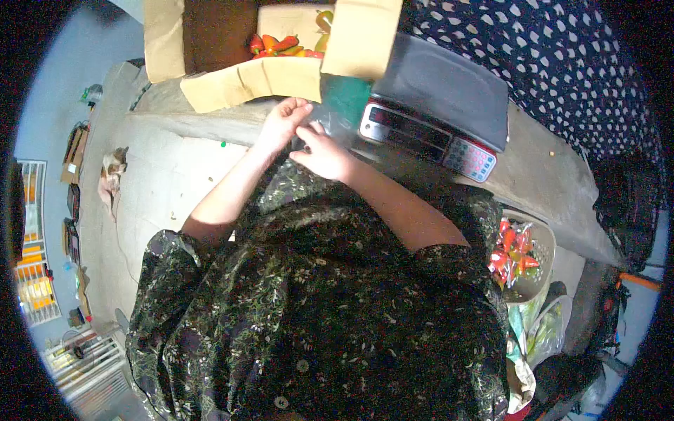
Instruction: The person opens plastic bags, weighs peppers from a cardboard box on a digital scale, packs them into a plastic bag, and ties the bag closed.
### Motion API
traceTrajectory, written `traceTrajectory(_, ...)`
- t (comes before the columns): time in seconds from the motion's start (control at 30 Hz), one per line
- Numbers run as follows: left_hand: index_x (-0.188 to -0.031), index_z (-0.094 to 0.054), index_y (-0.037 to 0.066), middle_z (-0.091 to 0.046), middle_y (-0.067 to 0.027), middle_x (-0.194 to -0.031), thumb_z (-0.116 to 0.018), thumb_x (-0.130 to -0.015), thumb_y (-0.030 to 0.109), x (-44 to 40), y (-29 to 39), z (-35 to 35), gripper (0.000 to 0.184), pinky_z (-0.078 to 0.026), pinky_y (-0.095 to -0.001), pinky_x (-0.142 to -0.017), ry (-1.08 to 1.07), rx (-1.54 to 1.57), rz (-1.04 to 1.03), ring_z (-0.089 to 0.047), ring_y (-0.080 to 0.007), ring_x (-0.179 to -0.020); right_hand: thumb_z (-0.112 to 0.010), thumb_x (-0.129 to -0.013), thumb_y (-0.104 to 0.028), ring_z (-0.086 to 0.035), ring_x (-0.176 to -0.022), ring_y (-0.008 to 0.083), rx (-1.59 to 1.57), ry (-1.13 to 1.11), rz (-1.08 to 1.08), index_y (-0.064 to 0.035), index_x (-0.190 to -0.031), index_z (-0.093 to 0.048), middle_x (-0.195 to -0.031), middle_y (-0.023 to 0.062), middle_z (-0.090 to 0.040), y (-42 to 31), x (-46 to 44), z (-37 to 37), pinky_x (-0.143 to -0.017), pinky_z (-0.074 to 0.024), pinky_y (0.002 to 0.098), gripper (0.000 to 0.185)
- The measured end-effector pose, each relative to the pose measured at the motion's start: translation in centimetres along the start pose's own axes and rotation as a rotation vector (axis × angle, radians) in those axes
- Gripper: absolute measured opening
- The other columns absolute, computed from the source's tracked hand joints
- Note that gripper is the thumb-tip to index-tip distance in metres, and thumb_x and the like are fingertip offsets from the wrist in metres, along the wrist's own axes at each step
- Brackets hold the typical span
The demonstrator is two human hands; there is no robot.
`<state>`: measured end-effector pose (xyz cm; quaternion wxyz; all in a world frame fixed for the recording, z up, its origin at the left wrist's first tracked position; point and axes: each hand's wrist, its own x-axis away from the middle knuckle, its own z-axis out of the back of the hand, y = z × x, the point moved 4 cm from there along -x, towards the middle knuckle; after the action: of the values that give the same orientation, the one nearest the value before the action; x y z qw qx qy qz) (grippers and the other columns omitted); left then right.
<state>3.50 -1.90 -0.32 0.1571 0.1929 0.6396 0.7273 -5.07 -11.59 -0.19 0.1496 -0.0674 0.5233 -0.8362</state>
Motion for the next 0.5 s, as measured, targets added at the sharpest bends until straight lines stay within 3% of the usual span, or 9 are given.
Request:
traceTrajectory(0.03,-0.092,-0.058,0.006,-0.057,0.0047,-0.078,-0.058,-0.090,0.019,0.4,0.1,-0.4,0.013,-0.039,-0.0192,-0.060,-0.015,0.057,0.009,-0.048,-0.0037,-0.067,-0.058,-0.088,-0.015,-0.055,-0.098,0.0268,-0.133,0.012,-0.033,-0.0014,-0.128,-0.040,-0.130,0.0117,-0.033,1.0,0.1,0.1,-0.088,-0.0473,0.0348,0.046)
traceTrajectory(0.07,-0.091,-0.058,0.007,-0.056,0.0052,-0.075,-0.058,-0.090,0.018,0.8,0.2,-0.8,0.012,-0.038,-0.0183,-0.060,-0.007,0.038,0.011,-0.048,-0.0029,-0.066,-0.058,-0.086,-0.010,-0.055,-0.100,0.0222,-0.296,0.099,-0.007,0.0006,-0.125,-0.046,-0.128,0.0128,-0.042,1.7,0.9,0.2,-0.091,-0.0453,0.0325,0.042)
traceTrajectory(0.13,-0.092,-0.057,0.007,-0.056,0.0050,-0.075,-0.058,-0.090,0.018,1.5,-1.0,2.1,0.011,-0.038,-0.0181,-0.059,-0.057,0.047,0.100,-0.047,-0.0027,-0.066,-0.057,-0.085,-0.008,-0.054,-0.105,0.0197,-0.507,0.041,0.080,0.0017,-0.121,-0.050,-0.125,0.0131,-0.048,2.4,-0.7,-1.2,-0.093,-0.0434,0.0314,0.038)
traceTrajectory(0.2,-0.093,-0.057,0.007,-0.057,0.0042,-0.075,-0.056,-0.091,0.017,1.9,-2.1,-0.2,0.010,-0.038,-0.0179,-0.058,-0.081,0.114,0.065,-0.048,-0.0029,-0.065,-0.052,-0.084,-0.005,-0.052,-0.113,0.0164,-0.198,0.098,0.259,0.0023,-0.115,-0.058,-0.117,0.0116,-0.059,3.2,1.1,1.4,-0.097,-0.0398,0.0293,0.032)
traceTrajectory(0.3,-0.100,-0.058,0.006,-0.059,0.0031,-0.076,-0.053,-0.089,0.012,2.3,-3.2,-1.6,0.013,-0.040,-0.0184,-0.057,-0.141,-0.048,0.107,-0.050,-0.0049,-0.062,-0.051,-0.085,-0.009,-0.053,-0.112,0.0166,-0.560,0.107,-0.201,0.0035,-0.109,-0.061,-0.114,0.0093,-0.061,6.7,2.0,0.8,-0.095,-0.0407,0.0296,0.029)
traceTrajectory(0.43,-0.103,-0.063,0.005,-0.065,-0.0060,-0.074,-0.053,-0.087,0.009,2.4,-2.3,-3.2,0.019,-0.048,-0.0257,-0.062,-0.280,-0.453,0.071,-0.059,-0.0103,-0.065,-0.053,-0.088,-0.014,-0.057,-0.095,0.0148,-0.206,0.107,-0.429,0.0040,-0.107,-0.062,-0.106,0.0076,-0.063,3.9,5.5,3.1,-0.088,-0.0440,0.0293,0.028)
traceTrajectory(0.47,-0.101,-0.066,0.007,-0.065,-0.0129,-0.075,-0.052,-0.088,0.015,2.2,-2.0,-3.5,0.021,-0.050,-0.0315,-0.065,-0.260,-0.566,0.004,-0.062,-0.0178,-0.065,-0.054,-0.088,-0.014,-0.058,-0.091,0.0144,-0.232,0.117,-0.458,0.0031,-0.105,-0.062,-0.103,0.0070,-0.063,4.3,6.9,3.6,-0.086,-0.0447,0.0289,0.025)
traceTrajectory(0.5,-0.100,-0.066,0.006,-0.065,-0.0148,-0.075,-0.051,-0.088,0.017,1.6,-2.5,-3.5,0.022,-0.050,-0.0324,-0.065,-0.244,-0.663,-0.026,-0.062,-0.0192,-0.065,-0.055,-0.087,-0.013,-0.058,-0.087,0.0140,-0.260,0.129,-0.485,0.0023,-0.103,-0.062,-0.099,0.0065,-0.063,4.9,8.0,4.3,-0.084,-0.0454,0.0284,0.023)
